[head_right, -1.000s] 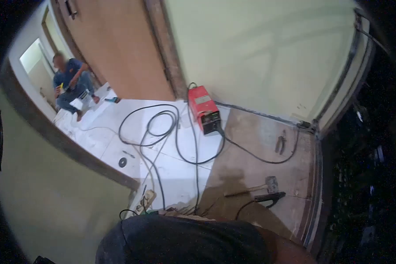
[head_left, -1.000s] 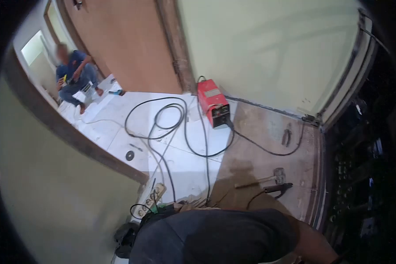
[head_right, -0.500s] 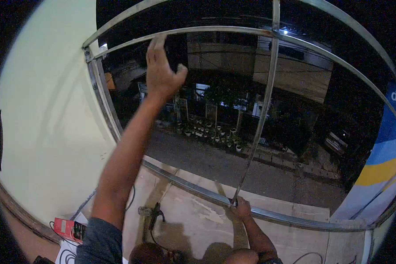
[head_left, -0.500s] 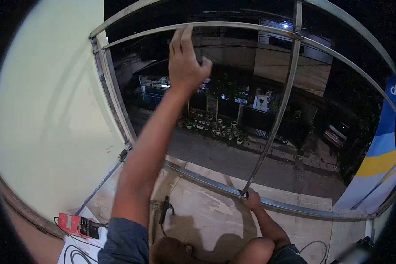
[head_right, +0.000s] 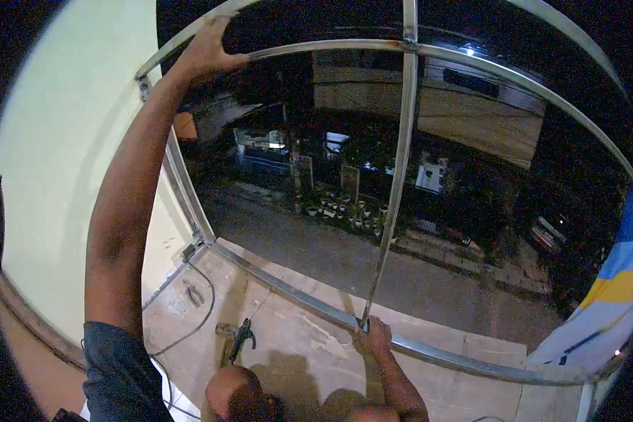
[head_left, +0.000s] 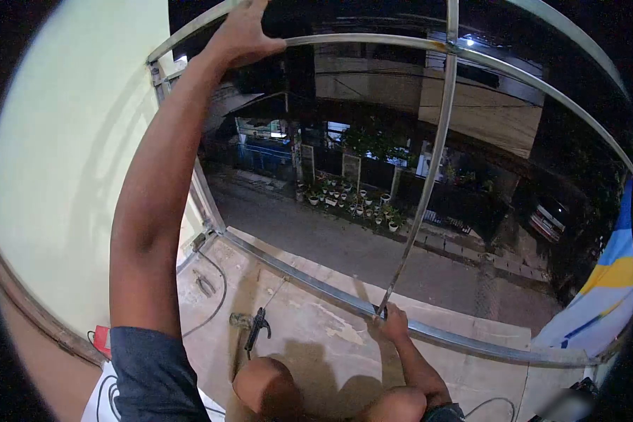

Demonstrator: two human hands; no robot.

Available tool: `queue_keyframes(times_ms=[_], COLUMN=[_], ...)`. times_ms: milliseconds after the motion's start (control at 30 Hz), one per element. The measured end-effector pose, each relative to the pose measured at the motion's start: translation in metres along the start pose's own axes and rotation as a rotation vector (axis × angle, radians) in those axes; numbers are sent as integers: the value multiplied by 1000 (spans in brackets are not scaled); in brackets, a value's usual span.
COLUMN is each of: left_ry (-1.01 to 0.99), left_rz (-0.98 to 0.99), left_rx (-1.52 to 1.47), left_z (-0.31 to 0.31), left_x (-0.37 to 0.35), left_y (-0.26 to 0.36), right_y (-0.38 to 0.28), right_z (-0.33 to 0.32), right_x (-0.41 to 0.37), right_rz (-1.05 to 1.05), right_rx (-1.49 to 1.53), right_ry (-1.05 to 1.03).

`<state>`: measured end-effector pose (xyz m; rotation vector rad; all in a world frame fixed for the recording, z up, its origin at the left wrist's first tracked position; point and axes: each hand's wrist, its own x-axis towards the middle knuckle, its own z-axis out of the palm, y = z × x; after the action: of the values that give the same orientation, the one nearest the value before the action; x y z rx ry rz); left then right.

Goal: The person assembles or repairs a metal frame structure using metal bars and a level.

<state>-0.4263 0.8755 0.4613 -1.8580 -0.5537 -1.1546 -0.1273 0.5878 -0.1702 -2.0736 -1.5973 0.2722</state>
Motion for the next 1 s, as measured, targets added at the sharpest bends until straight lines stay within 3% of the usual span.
queue_keyframes(times_ms=[67,133,200,333,467,600,667,733,767,867,933,967,1000], left_ry=[4,-563,-321,-223,77,130,142,161,147,13,5,-20,-53], left_rz=[132,-108,-22,-133,-116,-216,-229,-255,-265,-252,-264,-288,-318], left_rx=[-3,-355,-193,-109,-71,-72,-39,-65,-25,-18,-37,-74,-97], left_z=[11,-15,1,1,18,17,19,22,21,20,30,30,29], left_x=[-10,-17,-33,-45,-54,-51,-45,-44,-42,-30,-23,-22,-23], left_y=[-10,21,24,54,61,74,74,74,73,64,61,62,60], right_y=[1,3,15,34,11,8,4,-9,-3,28,37,37,34], right_z=[-2,8,18,37,-6,-41,-44,-50,-39,2,7,9,11], right_x=[-3,1,3,9,13,41,45,43,40,36,36,36,36], right_rz=[-9,-42,-34,-92,-34,-81,-102,104,105,-37,-258,-283,-142], right_rx=[13,37,46,21,139,261,375,752,740,638,55,60,86], right_ry=[4,-7,76,121,-108,-474,-538,-673,-692,-425,-262,-283,-263])
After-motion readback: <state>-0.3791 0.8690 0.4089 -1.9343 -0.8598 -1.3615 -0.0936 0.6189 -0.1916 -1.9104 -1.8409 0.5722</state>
